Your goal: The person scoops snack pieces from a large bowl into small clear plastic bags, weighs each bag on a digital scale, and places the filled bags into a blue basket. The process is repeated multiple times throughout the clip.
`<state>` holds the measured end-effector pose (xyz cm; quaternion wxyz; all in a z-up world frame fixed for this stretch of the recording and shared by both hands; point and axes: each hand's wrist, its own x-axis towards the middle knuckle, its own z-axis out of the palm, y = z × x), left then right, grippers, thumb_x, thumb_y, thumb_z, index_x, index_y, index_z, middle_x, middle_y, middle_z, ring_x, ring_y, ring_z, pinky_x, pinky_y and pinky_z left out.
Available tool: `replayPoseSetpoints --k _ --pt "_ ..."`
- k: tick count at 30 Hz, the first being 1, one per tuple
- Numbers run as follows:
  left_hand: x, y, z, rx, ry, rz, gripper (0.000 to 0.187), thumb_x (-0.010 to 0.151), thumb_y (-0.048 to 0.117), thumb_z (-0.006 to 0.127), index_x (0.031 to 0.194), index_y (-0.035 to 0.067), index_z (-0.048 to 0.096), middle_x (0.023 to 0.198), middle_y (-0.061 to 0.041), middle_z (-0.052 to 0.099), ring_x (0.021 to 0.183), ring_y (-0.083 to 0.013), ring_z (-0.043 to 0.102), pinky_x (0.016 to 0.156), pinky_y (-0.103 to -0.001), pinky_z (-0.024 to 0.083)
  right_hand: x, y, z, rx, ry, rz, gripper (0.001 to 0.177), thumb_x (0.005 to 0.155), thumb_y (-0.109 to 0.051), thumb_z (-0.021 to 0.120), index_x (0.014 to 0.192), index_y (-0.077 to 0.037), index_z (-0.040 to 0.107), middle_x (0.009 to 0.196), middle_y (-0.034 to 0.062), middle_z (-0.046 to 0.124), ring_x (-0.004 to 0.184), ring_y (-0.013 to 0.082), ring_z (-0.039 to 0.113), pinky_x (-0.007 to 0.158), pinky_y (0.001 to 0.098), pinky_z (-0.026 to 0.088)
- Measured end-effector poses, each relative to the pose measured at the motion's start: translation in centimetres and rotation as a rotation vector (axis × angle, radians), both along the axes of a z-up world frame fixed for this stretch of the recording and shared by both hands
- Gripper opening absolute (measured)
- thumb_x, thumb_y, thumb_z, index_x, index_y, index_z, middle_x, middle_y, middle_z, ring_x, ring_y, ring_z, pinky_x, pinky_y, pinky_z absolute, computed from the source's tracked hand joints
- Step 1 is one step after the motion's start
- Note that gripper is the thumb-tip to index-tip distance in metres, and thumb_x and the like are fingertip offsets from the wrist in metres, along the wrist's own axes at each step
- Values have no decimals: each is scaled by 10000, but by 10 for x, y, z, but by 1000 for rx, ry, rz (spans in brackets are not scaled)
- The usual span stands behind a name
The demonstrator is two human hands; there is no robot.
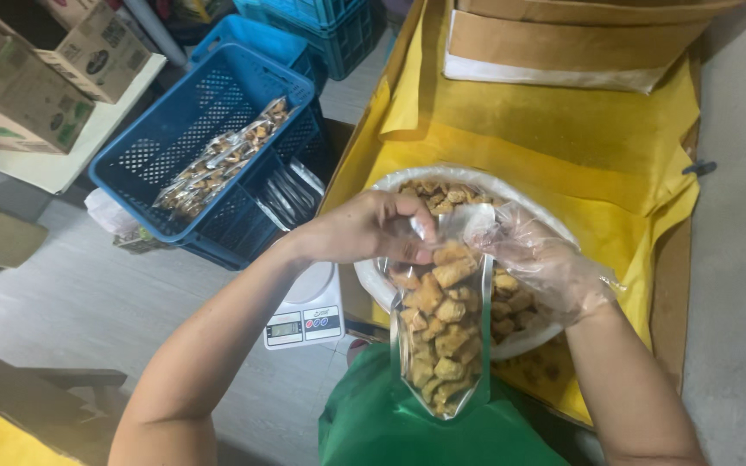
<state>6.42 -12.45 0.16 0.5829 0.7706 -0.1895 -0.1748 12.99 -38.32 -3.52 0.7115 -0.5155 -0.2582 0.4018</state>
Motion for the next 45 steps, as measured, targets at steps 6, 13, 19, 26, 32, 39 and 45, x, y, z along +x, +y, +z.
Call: replayPoseSetpoints --k 6,13,19,26,32,39,45 --pt "7 1 23 240 -51 -206 413 891 371 750 1225 129 740 1308 -67 682 1165 -209 650 998 -369 523 -11 -5 -6 -108 13 -122 390 907 -40 639 1293 20 634 1277 109 699 1230 191 621 1085 326 452" --pt "13 3 23 383 -193 -228 521 864 531 686 1199 132 707 1242 -80 715 1167 -270 682 986 -419 520 -11 2 -4 -183 33 -69 433 840 -10 726 1268 2 663 1203 99 737 1137 202 675 1022 357 515" --pt "8 10 25 610 5 -162 553 848 620 606 1028 134 799 1010 -124 805 1006 -243 786 882 -413 626 -19 -2 0 -193 19 -164 449 830 12 719 1274 -10 656 1183 100 739 1103 181 677 987 342 530" --pt "4 9 26 325 -229 -255 605 921 618 594 1253 129 720 1224 -99 727 1156 -259 688 968 -413 541 -14 -1 -7 -101 101 -92 447 803 83 708 1245 36 668 1180 122 738 1120 207 661 984 343 517" --pt "-1 4 29 372 -46 -180 536 859 594 620 1093 140 786 1038 -67 801 993 -204 772 921 -382 601 -23 -5 1 -122 50 -132 442 837 21 700 1276 22 650 1209 110 734 1154 193 663 1022 344 513" --pt "-15 -19 20 453 10 135 296 820 344 767 955 82 800 908 -106 817 842 -207 792 837 -348 604 -22 12 11 -391 81 -112 528 755 -65 771 1267 -62 642 1152 127 767 1111 232 730 1038 356 573" --pt "-8 -23 4 469 -212 150 190 888 191 732 976 22 738 923 -141 774 820 -244 767 766 -360 617 -23 17 12 -452 229 -316 503 842 -74 734 1307 -22 547 1215 98 741 1118 182 714 993 338 561"
